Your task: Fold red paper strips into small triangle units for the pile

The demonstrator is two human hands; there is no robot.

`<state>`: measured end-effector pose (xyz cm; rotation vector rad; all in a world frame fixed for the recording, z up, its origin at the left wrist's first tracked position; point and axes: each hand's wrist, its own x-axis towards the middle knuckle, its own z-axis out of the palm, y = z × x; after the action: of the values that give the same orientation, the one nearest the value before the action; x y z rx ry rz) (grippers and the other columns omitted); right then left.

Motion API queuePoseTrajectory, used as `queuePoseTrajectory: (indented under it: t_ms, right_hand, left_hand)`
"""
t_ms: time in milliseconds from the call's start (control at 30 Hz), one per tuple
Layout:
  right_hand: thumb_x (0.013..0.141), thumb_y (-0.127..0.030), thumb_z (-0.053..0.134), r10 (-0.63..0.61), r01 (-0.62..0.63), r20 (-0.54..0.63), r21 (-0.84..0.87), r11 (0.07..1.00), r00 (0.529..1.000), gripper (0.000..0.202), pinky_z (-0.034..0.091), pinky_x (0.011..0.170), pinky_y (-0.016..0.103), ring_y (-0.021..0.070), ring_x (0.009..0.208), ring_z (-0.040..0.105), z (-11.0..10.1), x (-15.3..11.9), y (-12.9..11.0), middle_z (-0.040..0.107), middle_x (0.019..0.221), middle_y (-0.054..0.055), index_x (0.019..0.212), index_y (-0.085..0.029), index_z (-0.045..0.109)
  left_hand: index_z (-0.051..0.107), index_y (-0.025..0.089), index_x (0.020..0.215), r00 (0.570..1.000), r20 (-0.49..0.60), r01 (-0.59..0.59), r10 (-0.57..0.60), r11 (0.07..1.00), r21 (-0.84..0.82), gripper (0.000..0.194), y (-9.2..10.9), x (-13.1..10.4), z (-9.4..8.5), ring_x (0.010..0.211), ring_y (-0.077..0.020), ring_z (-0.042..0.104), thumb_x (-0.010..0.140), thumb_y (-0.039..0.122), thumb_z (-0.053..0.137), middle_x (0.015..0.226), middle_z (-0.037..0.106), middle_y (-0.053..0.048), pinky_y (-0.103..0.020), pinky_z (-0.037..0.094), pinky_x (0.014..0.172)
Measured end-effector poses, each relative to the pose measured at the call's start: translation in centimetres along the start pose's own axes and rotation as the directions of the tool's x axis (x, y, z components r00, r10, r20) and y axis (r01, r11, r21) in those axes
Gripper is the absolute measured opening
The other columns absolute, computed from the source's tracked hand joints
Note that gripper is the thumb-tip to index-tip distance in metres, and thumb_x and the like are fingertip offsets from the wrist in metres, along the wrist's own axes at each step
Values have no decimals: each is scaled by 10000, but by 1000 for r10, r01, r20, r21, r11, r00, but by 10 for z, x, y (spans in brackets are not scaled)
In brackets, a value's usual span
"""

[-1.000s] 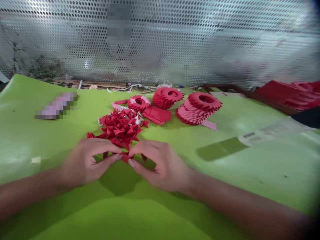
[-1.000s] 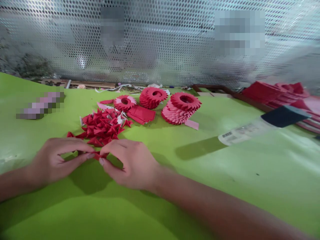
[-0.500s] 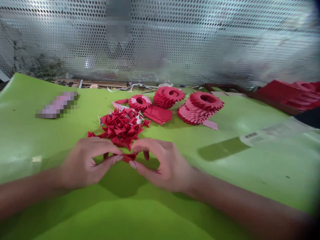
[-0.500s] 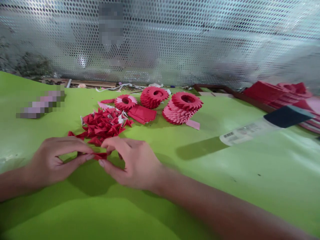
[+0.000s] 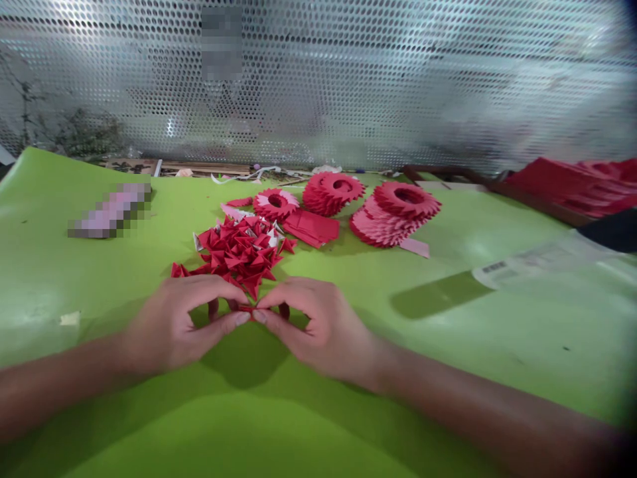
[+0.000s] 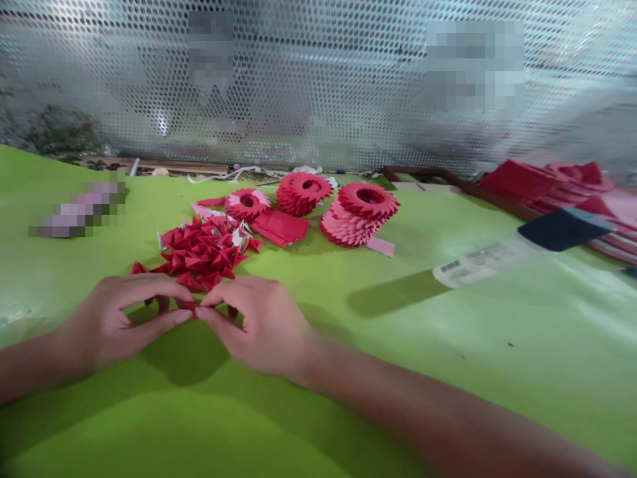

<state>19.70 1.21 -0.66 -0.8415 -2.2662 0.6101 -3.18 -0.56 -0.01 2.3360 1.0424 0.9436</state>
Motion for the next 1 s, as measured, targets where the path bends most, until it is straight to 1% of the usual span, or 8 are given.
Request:
queuePoseTrajectory:
  t_ms: [133, 300, 367, 600, 733, 833, 900, 1000]
  right_hand:
    - [955, -232, 655, 11, -11, 21, 3, 1000, 1000, 117, 442, 606, 245, 119, 642, 627, -1, 1, -1, 763, 789, 6, 902, -182, 746]
    - [922, -225, 714, 100, -100, -6, 74, 992, 995, 63, 449, 577, 222, 117, 652, 657, -3, 4, -4, 773, 801, -1, 900, -190, 762]
    - [920, -232, 725, 100, -99, -16, 71, 993, 995, 73, 447, 570, 223, 120, 643, 660, -3, 4, -4, 772, 782, -1, 877, -193, 768]
    - [922, -237, 737, 55, -54, -24, 50, 997, 998, 96, 439, 551, 217, 110, 615, 648, -2, 5, 0, 760, 742, -6, 843, -187, 761]
    - [908, -228, 736, -19, 25, -62, 103, 994, 998, 62, 513, 600, 219, 112, 653, 668, -4, 5, 1, 773, 843, 14, 923, -171, 718]
    - [883, -150, 707, -103, 118, -123, 121, 986, 987, 86, 554, 635, 238, 129, 719, 688, -6, 5, 2, 775, 896, 36, 966, -172, 692]
    - [885, -104, 659, -146, 160, -122, 110, 981, 982, 110, 564, 643, 250, 139, 747, 694, -7, 4, 3, 774, 899, 43, 957, -181, 690]
    - [891, -92, 622, -195, 203, -97, 86, 975, 976, 128, 581, 676, 268, 148, 762, 698, -7, 4, 3, 773, 900, 51, 947, -183, 691]
  left_hand:
    - [753, 152, 882, 997, -37, -72, 73, 997, 40, 128, 1, 1, 1, 647, -109, 714, 952, 175, 648, 786, 787, -9, -169, 572, 601]
    - [760, 164, 884, 1000, -23, 21, -21, 1000, 22, 130, 0, 0, 0, 649, -116, 716, 943, 189, 647, 795, 785, -12, -145, 543, 518]
    - [763, 170, 870, 999, -17, 42, -42, 999, 14, 133, 0, 1, -1, 641, -112, 715, 937, 198, 651, 786, 786, -6, -138, 544, 515]
    - [759, 157, 869, 999, -6, 38, -38, 999, 24, 155, 1, 2, -2, 628, -112, 714, 947, 201, 633, 777, 787, -14, -131, 526, 472]
    - [741, 152, 855, 997, -49, -50, 54, 995, 89, 167, -1, 1, -2, 607, -114, 705, 959, 184, 614, 759, 783, -15, -170, 547, 526]
    - [734, 154, 862, 986, -77, -130, 147, 972, 195, 173, -3, 1, -3, 604, -124, 707, 963, 167, 595, 763, 787, -22, -202, 539, 546]
    - [735, 169, 881, 980, -68, -162, 186, 950, 266, 182, -4, 0, -4, 630, -140, 721, 972, 176, 578, 781, 795, -23, -225, 538, 562]
    - [733, 189, 900, 978, -55, -172, 200, 930, 325, 191, -5, -2, -4, 655, -151, 731, 987, 193, 562, 794, 798, -16, -245, 535, 580]
